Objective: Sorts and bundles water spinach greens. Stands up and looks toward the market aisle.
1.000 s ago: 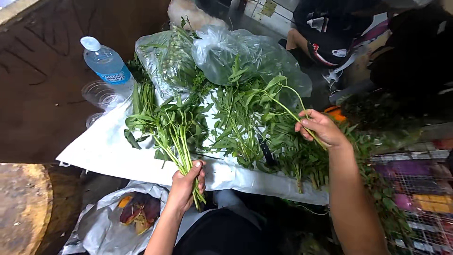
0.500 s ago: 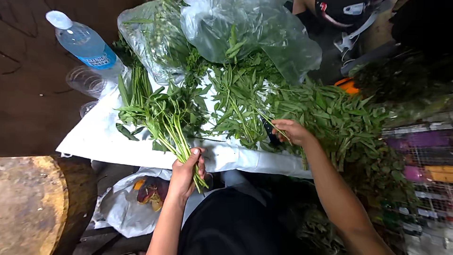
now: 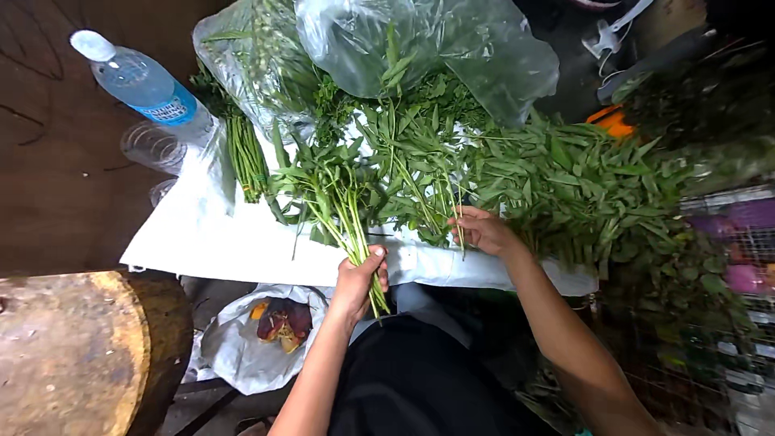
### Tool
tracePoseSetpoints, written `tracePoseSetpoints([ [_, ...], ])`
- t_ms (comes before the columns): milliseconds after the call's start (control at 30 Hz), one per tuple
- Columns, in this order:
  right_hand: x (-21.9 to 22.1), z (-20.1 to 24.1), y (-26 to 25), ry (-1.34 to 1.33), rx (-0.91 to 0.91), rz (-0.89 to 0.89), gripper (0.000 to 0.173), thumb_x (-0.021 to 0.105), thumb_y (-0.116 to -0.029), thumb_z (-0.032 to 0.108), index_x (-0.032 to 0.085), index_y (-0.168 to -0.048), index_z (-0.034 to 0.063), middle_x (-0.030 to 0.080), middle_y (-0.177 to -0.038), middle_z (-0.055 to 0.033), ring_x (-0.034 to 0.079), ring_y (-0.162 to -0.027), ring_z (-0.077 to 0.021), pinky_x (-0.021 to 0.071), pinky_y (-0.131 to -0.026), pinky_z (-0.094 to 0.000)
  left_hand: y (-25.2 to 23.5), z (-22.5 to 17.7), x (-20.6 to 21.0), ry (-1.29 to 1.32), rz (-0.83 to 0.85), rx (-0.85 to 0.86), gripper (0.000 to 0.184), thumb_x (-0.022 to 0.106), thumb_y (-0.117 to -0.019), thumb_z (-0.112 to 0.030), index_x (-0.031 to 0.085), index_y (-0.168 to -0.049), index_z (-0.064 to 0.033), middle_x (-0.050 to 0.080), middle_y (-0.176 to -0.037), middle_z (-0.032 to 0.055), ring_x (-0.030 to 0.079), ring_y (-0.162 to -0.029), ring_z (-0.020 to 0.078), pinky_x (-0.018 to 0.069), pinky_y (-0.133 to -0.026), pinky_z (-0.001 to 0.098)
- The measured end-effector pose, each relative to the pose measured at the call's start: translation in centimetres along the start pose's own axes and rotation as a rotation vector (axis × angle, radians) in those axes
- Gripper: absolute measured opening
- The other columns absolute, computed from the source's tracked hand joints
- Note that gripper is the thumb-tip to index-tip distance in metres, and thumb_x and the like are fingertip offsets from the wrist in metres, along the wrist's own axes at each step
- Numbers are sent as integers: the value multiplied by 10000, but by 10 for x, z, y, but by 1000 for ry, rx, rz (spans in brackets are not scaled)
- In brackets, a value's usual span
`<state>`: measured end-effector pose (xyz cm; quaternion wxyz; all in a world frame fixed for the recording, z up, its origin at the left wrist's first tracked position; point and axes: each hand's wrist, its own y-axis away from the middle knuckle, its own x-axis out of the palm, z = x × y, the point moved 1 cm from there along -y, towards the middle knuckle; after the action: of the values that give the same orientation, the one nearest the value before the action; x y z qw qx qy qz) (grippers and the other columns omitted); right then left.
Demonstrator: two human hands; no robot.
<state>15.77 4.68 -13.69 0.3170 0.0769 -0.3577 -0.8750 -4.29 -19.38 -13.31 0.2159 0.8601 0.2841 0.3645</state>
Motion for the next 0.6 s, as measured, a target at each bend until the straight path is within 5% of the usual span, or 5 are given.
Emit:
tracePoseSetpoints([
  [233,75,0,33,58,-105,216,341,567,-988,-7,555,-1327,-39,729,-1065,-142,732,-868,-242,628,-734,-383,-33,7,36,-66,1,78,216,575,-1043,-81,667,-1172,66,715,-954,165,711,-808,221,621,-752,356],
  [333,99,-9,30,84,-81,282,301,616,-978,18,602,-1272,-47,734,-1035,-136,739,-844,-233,636,-705,-374,-38,12,40,-51,-2,55,217,601,-1036,-110,673,-1171,44,695,-837,108,669,-721,162,591,-701,314],
  [467,107,-18,28,138,-67,289,281,503,-1064,117,626,-1258,-45,717,-1066,-132,731,-871,-239,635,-745,-405,-39,17,36,-2,-55,67,205,609,-1024,-86,677,-1158,52,692,-826,105,643,-670,135,566,-632,281],
  [600,111,-28,36,252,-154,241,287,576,-1030,142,669,-1248,-19,707,-1122,-114,711,-915,-173,621,-764,-350,-39,20,39,37,-119,151,207,597,-1019,-53,670,-1171,67,725,-966,153,700,-821,190,600,-748,322],
])
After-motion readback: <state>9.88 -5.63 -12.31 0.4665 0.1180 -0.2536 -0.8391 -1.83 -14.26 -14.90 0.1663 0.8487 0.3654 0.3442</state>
